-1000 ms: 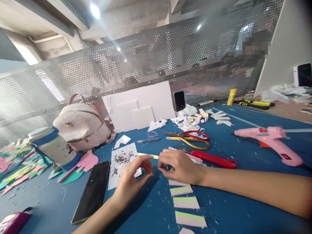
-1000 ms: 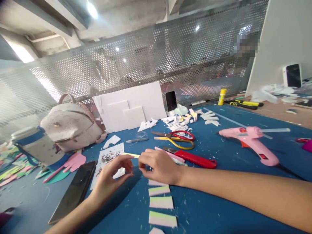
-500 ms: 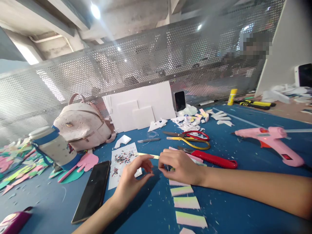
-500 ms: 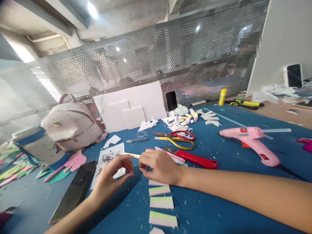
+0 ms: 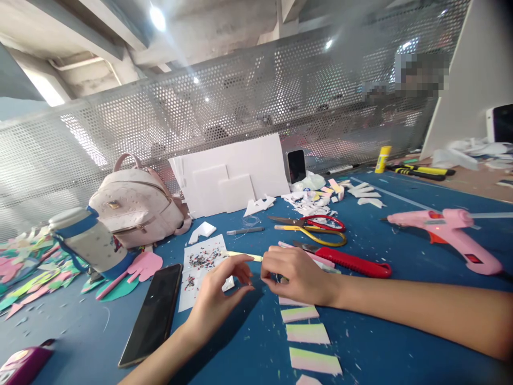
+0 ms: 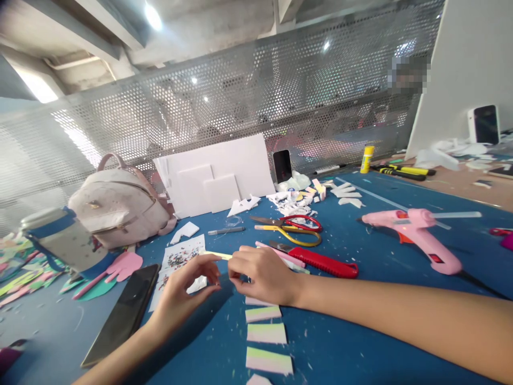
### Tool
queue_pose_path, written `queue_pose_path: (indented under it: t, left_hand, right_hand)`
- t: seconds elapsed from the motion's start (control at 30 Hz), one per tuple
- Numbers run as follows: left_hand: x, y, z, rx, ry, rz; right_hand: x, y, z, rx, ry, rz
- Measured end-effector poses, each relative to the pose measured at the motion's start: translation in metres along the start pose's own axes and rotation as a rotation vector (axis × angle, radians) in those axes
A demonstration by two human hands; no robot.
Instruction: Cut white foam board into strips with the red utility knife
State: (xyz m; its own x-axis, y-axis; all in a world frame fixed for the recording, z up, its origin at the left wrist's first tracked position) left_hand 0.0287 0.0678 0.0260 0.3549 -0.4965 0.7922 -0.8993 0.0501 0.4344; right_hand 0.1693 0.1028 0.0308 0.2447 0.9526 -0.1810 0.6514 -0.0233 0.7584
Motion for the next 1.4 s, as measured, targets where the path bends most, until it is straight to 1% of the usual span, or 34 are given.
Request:
queue_pose_path:
  t: [0.3,0.47,0.7,0.9,1.0,1.13,1.4]
  left_hand:
    - [0.002,-0.003,0.000,-0.015,0.008,0.012]
    - [0.003,-0.003,0.000,-0.011,0.027,-0.034]
    - [0.001,-0.002,0.001,0.011,0.025,-0.087]
    - [-0.002,-0.011,0.001,0.009,0.090,-0.090]
    - [-0.002,-0.014,0.000,0.018,0.127,-0.078]
    - [-0.002,-0.015,0.000,0.016,0.120,-0.070]
    - [-0.002,-0.018,0.003,-0.018,0.098,-0.102]
  right_hand:
    - [-0.004,-0.001,0.001,0.010,0.051,0.002]
    - [-0.007,-0.001,0.001,0.019,0.092,-0.012]
    - [-0.009,-0.002,0.001,-0.026,0.129,-0.060]
    - [-0.013,-0.002,0.000,-0.035,0.171,-0.070]
    - [-0.014,-0.005,0.001,-0.072,0.186,-0.070]
    - [-0.013,-0.008,0.002,-0.104,0.195,-0.084]
    - [-0.014,-0.006,0.001,-0.088,0.191,-0.088]
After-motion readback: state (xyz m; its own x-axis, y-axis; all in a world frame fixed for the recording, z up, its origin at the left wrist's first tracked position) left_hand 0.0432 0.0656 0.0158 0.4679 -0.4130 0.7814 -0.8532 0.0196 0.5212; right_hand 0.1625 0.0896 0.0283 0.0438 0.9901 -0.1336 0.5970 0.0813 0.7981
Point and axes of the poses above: each hand's wrist, its own z-axis away from the middle knuckle, its own y-axis out of the back of the hand, x = y × z, the point moved 8 cm from there along -z, towards the middle knuckle, and after that the axes turned 7 degrees about z, right-handed, at the moved point
